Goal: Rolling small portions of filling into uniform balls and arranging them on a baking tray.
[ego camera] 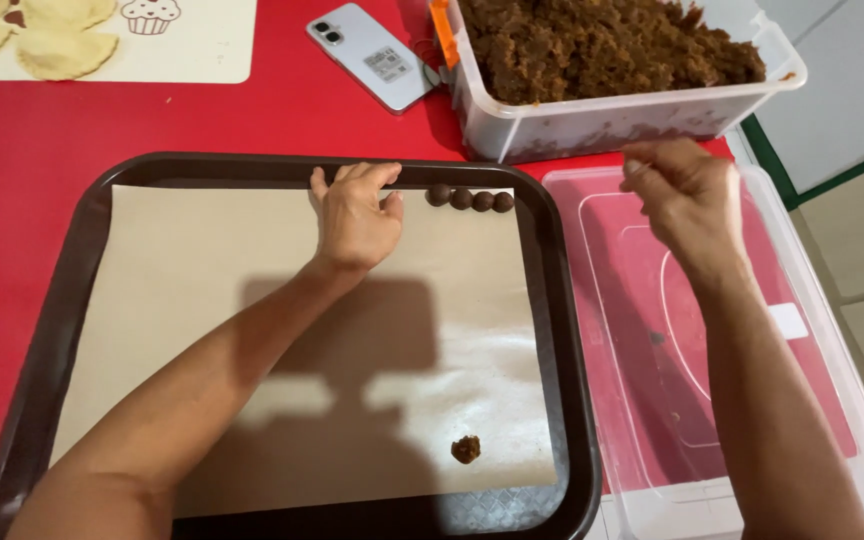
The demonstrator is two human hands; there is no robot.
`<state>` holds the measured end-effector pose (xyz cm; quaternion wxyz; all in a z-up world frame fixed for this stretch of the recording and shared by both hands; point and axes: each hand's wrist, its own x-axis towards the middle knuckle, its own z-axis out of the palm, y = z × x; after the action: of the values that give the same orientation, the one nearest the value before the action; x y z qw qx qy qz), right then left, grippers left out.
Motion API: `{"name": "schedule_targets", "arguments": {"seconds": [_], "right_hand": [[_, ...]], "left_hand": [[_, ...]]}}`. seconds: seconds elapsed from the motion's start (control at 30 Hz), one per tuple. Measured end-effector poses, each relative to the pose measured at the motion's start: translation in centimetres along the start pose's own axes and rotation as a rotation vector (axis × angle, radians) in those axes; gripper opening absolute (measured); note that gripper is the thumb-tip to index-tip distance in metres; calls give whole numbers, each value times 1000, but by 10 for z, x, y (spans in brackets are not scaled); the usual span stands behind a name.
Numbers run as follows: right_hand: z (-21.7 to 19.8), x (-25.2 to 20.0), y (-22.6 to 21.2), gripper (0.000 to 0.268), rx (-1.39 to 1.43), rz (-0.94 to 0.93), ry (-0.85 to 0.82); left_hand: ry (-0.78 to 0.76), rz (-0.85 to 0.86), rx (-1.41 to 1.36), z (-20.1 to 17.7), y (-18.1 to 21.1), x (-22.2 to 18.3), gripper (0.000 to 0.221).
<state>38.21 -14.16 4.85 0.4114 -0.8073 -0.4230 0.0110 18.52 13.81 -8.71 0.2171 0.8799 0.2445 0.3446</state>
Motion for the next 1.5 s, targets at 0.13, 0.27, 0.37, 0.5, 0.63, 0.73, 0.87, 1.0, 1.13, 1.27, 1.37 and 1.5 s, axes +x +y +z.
{"name": "schedule_targets", "arguments": {"seconds": [0.13,0.27,0.37,0.5,0.63,0.73,0.87,1.0,1.13,1.27,1.37,1.5], "right_hand": [[3,27,4,14,36,-67,79],[9,67,15,24,-152,-348,137],[24,84,1,13,-130,-360,117],[42,69,-36,12,-22,-392,37],[44,52,-45,20,6,-329,2],[38,45,-36,20,41,-234,-22],[30,19,-55,23,242,-93,-26],[41,-3,-56,22,350,-101,-49],[66,-21,-63,26,404,-294,-164],[75,-35,-77,32,395,-416,-165],[72,-36,-79,27,291,-477,-127],[71,-39,-79,24,280,-494,-117]], "left_hand": [[-49,-43,12,-9,-8,-1,33],[-163,2,123,-2,-1,3,44],[-251,26,158,0,17,9,50],[-470,-66,193,-13,50,18,57],[-332,-21,305,17,47,13,34],[-261,-8,248,39,32,8,24],[16,134,-60,27,25,-1,29],[12,-118,-616,20,36,-6,30],[-263,-544,-1332,-11,75,-19,31],[-423,-597,-1468,-32,92,-23,30],[-467,-596,-1488,-34,97,-22,32],[-496,-609,-1494,-35,96,-24,33]]}}
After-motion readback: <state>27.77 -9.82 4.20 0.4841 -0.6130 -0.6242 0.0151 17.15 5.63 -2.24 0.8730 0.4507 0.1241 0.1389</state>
